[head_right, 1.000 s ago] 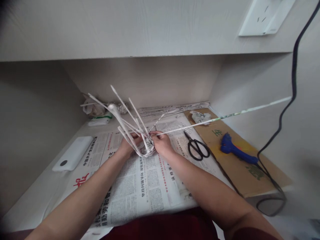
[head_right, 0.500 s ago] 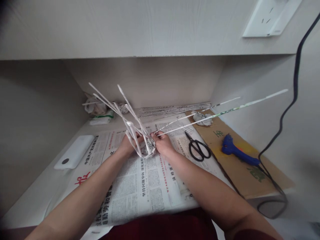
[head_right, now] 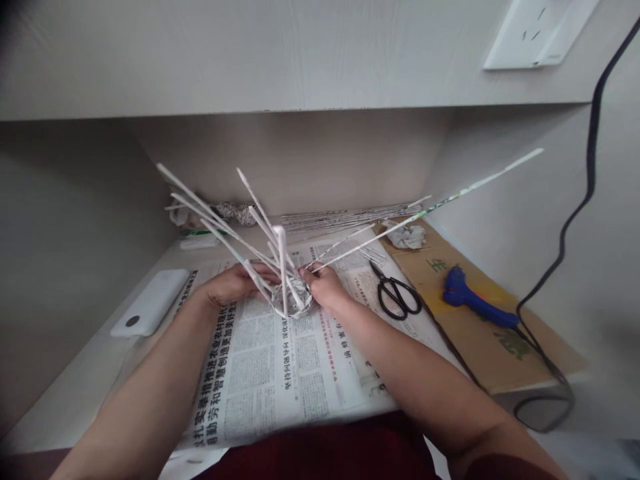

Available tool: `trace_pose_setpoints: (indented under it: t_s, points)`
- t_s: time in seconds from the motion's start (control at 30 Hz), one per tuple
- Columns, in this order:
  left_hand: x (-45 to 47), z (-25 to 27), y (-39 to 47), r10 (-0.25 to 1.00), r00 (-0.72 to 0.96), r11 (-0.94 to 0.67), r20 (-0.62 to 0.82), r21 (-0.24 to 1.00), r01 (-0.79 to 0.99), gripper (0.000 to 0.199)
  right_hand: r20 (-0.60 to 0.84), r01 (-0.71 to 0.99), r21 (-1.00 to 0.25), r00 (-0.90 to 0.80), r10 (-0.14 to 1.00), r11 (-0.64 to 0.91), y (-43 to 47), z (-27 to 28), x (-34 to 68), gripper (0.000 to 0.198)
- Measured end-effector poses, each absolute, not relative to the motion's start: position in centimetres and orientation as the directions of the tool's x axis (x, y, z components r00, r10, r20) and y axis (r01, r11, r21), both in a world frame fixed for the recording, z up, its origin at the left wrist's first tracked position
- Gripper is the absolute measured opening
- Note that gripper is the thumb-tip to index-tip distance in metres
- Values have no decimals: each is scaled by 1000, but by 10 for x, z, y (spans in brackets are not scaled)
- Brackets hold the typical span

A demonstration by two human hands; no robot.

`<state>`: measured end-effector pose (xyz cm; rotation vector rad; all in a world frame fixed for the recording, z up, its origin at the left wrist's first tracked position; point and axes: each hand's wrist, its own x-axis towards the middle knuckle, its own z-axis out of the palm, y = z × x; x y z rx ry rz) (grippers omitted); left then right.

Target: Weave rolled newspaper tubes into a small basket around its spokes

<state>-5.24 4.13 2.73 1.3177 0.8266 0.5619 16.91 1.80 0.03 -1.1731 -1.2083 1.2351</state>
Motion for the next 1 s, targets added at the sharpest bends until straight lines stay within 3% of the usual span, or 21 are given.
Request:
trace_pose_setpoints:
  t_s: [0.1, 0.23, 0.33, 0.5, 0.73, 0.9, 1.0]
  points:
    - [-41, 22, 41, 789, 576, 190, -213, 977, 101, 43, -46, -29, -998, -36, 998, -47, 18, 0, 169, 28]
    - [-19, 18, 38, 866, 497, 8, -58, 995, 102, 32, -40, 1, -999, -72, 997, -40, 17, -1, 168, 22]
    - [-5, 12, 36, 926, 376, -34, -17, 991, 128, 33, -55, -2, -998, -86, 995, -55, 17, -1, 169, 22]
    - [8, 7, 31, 940, 335, -81, 70, 997, 18, 36, -56, -13, -998, -94, 994, -57, 18, -2, 171, 23]
    - [10, 12, 28, 968, 213, -162, 134, 979, 120, 25, -60, -17, -998, -56, 997, -61, 19, 1, 173, 31]
    - [3, 8, 36, 989, 55, -147, 139, 971, 189, 21, -61, 348, -937, -112, 992, -18, 22, 11, 190, 32]
    - [0, 3, 39, 992, 70, -117, 105, 973, 200, 15, 61, 500, -859, -109, 992, 108, 21, 15, 194, 30]
